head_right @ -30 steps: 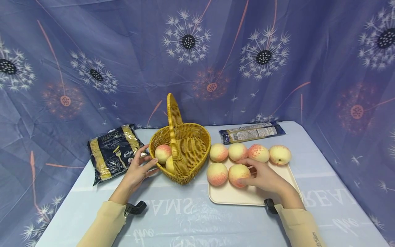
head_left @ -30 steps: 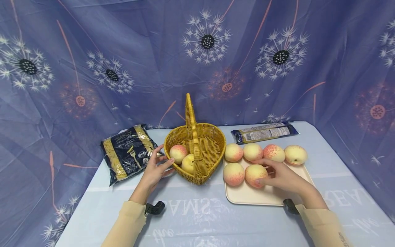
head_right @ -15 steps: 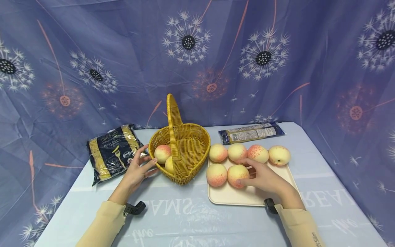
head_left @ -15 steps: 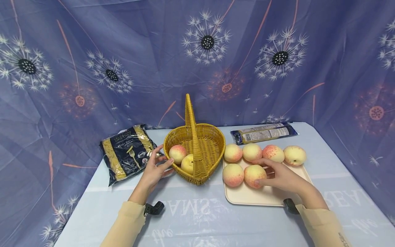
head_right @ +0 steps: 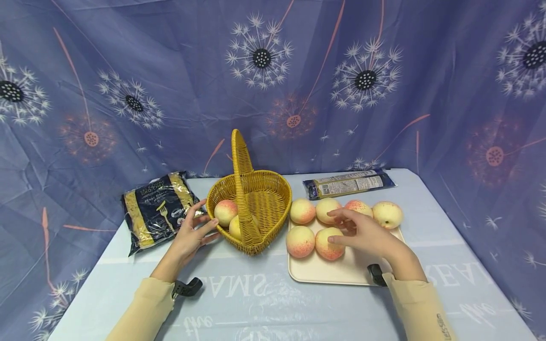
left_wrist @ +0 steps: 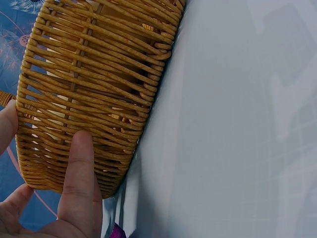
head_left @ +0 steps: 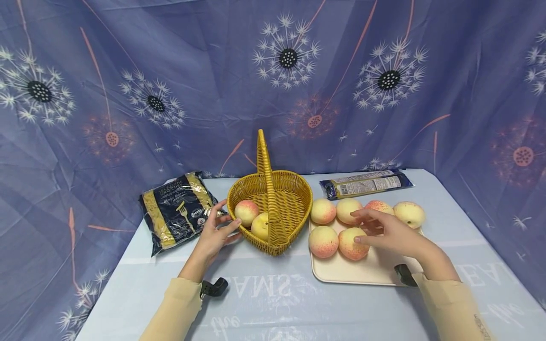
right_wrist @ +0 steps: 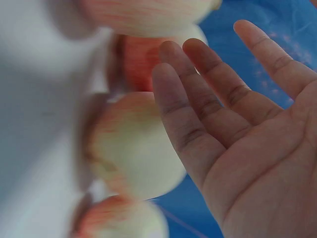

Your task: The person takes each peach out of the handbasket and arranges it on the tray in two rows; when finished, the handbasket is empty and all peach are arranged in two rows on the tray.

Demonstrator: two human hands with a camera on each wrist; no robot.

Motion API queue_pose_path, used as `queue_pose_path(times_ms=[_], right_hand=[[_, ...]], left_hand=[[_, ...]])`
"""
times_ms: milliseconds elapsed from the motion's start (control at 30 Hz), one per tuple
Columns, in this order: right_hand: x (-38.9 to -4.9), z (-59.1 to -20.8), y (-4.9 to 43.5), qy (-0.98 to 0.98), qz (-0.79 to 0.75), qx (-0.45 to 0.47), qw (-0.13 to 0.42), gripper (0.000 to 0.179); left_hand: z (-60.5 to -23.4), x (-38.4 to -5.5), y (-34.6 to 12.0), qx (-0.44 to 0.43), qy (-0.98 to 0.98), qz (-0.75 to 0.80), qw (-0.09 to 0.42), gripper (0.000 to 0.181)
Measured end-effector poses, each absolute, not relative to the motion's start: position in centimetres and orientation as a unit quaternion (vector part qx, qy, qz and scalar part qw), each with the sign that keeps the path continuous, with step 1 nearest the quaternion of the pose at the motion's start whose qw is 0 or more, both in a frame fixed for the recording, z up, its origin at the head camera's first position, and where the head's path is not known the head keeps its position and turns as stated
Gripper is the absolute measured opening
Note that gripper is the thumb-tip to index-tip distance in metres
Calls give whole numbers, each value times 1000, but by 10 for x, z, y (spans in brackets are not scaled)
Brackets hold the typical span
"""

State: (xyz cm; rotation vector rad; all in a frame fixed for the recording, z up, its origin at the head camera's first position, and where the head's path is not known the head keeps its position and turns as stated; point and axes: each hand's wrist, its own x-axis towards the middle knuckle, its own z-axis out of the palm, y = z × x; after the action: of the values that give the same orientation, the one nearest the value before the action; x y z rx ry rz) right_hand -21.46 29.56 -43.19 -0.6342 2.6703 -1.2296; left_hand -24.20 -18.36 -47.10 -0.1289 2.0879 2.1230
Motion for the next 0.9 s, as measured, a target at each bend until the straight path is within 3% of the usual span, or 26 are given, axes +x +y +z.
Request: queue_pose_path(times_ms=[400, 667, 900], right_hand=[[-281, -366, 227, 867, -392, -288, 105, 56], [-323, -366, 151, 850, -358, -337, 191, 62], [-335, -379, 106, 844, -319, -351, 249, 64]], left_hand=[[-473, -243, -185, -44, 697, 711, 79, 82], [-474, -243, -184, -40, 692, 717, 77, 82], [-473, -242, -185, -43, 692, 716, 78, 83]])
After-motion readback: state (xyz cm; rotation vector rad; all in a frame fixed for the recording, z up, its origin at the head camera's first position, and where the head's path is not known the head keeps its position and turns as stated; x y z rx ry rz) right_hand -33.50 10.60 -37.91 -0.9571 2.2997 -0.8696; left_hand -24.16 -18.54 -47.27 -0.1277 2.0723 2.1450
